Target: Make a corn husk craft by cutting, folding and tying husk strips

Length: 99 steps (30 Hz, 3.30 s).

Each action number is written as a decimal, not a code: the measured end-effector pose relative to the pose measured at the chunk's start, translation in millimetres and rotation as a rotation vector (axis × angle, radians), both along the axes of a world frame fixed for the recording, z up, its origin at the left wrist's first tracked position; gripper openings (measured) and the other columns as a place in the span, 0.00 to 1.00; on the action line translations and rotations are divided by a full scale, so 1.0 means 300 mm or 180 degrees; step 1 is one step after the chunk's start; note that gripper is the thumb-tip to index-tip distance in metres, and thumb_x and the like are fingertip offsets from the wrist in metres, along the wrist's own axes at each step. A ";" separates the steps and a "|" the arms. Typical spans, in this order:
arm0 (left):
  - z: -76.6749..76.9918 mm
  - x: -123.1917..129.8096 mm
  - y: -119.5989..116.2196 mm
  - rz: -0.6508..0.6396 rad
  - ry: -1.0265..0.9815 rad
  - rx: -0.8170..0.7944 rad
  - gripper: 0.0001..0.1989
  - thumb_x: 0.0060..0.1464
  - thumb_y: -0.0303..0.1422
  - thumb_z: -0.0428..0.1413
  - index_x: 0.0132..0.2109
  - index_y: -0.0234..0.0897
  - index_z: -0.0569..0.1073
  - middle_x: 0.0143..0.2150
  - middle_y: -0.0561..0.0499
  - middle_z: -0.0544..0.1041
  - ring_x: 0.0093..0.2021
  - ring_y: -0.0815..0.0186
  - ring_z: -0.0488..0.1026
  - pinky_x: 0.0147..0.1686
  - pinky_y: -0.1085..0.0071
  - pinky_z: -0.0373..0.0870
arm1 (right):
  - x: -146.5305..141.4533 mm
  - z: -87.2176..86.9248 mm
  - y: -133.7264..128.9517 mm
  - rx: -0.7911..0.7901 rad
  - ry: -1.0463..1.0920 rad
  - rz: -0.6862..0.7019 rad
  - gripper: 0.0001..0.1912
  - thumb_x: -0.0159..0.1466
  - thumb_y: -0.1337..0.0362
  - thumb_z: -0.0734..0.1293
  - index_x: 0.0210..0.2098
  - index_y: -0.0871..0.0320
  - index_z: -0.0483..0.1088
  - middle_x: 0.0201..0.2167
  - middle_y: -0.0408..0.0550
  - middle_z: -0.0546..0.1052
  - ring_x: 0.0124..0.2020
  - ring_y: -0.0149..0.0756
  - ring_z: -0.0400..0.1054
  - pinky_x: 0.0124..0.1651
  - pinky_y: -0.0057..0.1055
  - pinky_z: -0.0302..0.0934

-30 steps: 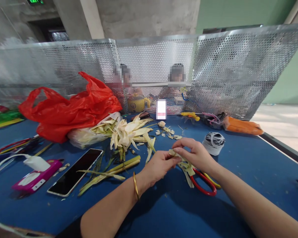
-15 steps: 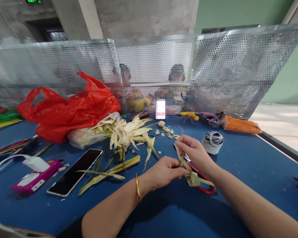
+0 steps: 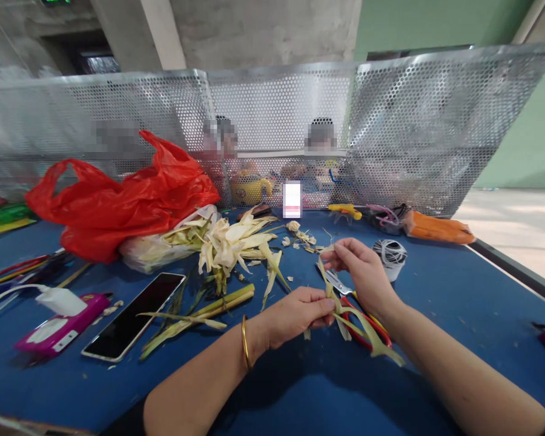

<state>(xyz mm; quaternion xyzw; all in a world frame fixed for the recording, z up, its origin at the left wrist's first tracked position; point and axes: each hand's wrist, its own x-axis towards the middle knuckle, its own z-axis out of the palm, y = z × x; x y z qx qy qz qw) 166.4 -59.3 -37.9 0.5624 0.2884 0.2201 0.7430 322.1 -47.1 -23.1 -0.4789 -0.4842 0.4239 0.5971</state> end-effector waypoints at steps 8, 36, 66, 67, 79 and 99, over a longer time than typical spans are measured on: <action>0.012 -0.010 -0.006 -0.0270 -0.0181 -0.0124 0.17 0.49 0.43 0.61 0.37 0.33 0.80 0.29 0.51 0.69 0.31 0.72 0.62 0.33 0.75 0.59 | 0.025 -0.006 0.027 0.0002 0.0376 -0.0102 0.18 0.53 0.50 0.71 0.29 0.55 0.64 0.34 0.48 0.81 0.31 0.35 0.74 0.36 0.32 0.66; -0.012 -0.014 0.050 0.0745 -0.0383 -0.0613 0.14 0.47 0.38 0.63 0.34 0.29 0.78 0.22 0.55 0.68 0.19 0.78 0.60 0.21 0.79 0.57 | 0.116 0.054 0.009 0.0691 -0.3174 0.0363 0.09 0.62 0.61 0.63 0.37 0.55 0.75 0.35 0.48 0.78 0.35 0.38 0.71 0.34 0.32 0.62; 0.004 -0.029 0.092 0.1353 -0.1161 -0.1070 0.05 0.53 0.23 0.56 0.36 0.28 0.77 0.35 0.43 0.79 0.35 0.68 0.76 0.37 0.76 0.71 | -0.042 0.030 -0.112 0.2676 -0.4157 0.1375 0.11 0.65 0.69 0.56 0.29 0.59 0.66 0.26 0.47 0.70 0.31 0.36 0.62 0.43 0.36 0.58; 0.005 -0.029 0.092 0.1334 -0.1169 -0.1050 0.05 0.53 0.23 0.56 0.37 0.28 0.77 0.35 0.43 0.79 0.35 0.68 0.76 0.37 0.76 0.71 | -0.040 0.033 -0.113 0.2627 -0.4016 0.1483 0.09 0.65 0.68 0.57 0.31 0.59 0.67 0.27 0.47 0.70 0.31 0.36 0.63 0.44 0.36 0.58; 0.045 -0.042 0.088 0.1446 -0.1314 -0.1737 0.09 0.52 0.22 0.49 0.33 0.25 0.74 0.26 0.45 0.76 0.25 0.67 0.74 0.33 0.68 0.74 | 0.036 -0.031 -0.001 0.0689 -0.2752 0.0438 0.09 0.64 0.60 0.62 0.39 0.55 0.71 0.37 0.46 0.78 0.40 0.39 0.72 0.42 0.32 0.63; 0.020 -0.039 0.090 0.1023 -0.0852 -0.1511 0.07 0.54 0.31 0.54 0.31 0.31 0.72 0.20 0.56 0.66 0.18 0.74 0.62 0.23 0.74 0.68 | 0.021 -0.014 -0.006 -0.0337 -0.1276 0.0899 0.19 0.59 0.49 0.64 0.32 0.60 0.74 0.29 0.46 0.75 0.31 0.34 0.65 0.35 0.30 0.56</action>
